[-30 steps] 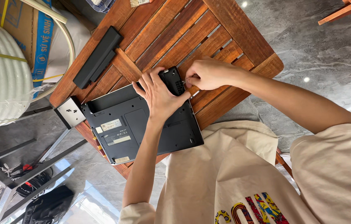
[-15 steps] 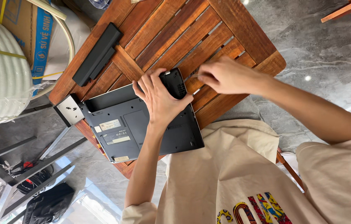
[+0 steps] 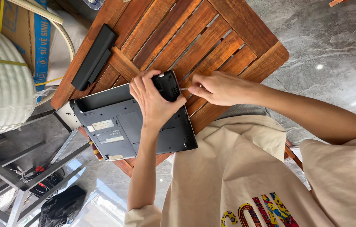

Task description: The person removes screws from the bottom of a laptop using a screwdriver and then uses a yellow prying tool to separate the laptop casing.

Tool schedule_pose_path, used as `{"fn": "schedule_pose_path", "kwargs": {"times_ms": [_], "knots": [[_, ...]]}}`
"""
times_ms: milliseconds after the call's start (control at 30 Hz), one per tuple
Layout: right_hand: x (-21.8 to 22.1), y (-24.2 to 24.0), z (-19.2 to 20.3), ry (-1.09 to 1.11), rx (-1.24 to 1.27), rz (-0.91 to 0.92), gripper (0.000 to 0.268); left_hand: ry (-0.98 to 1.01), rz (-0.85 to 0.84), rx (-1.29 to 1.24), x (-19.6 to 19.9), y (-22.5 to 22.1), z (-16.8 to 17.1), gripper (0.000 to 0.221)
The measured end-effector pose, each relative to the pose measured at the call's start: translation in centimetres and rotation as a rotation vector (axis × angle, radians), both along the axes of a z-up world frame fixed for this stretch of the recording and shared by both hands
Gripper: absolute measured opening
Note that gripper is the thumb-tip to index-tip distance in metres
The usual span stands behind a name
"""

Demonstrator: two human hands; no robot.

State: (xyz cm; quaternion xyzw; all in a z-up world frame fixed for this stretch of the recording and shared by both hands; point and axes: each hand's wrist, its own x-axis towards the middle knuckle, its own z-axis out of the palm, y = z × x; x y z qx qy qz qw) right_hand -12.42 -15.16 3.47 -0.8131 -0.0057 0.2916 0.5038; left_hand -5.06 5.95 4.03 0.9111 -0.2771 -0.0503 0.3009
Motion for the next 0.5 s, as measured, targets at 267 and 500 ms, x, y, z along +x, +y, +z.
{"fn": "schedule_pose_path", "kwargs": {"times_ms": [267, 500], "knots": [[-0.9, 1.8, -2.4, -0.074, 0.118, -0.238, 0.027, 0.028, -0.039, -0.038, 0.1, 0.5, -1.2, 0.078], [-1.6, 3.5, -3.8, -0.151, 0.088, -0.43, 0.032, 0.038, -0.097, -0.128, 0.1, 2.9, -0.9, 0.065]]}}
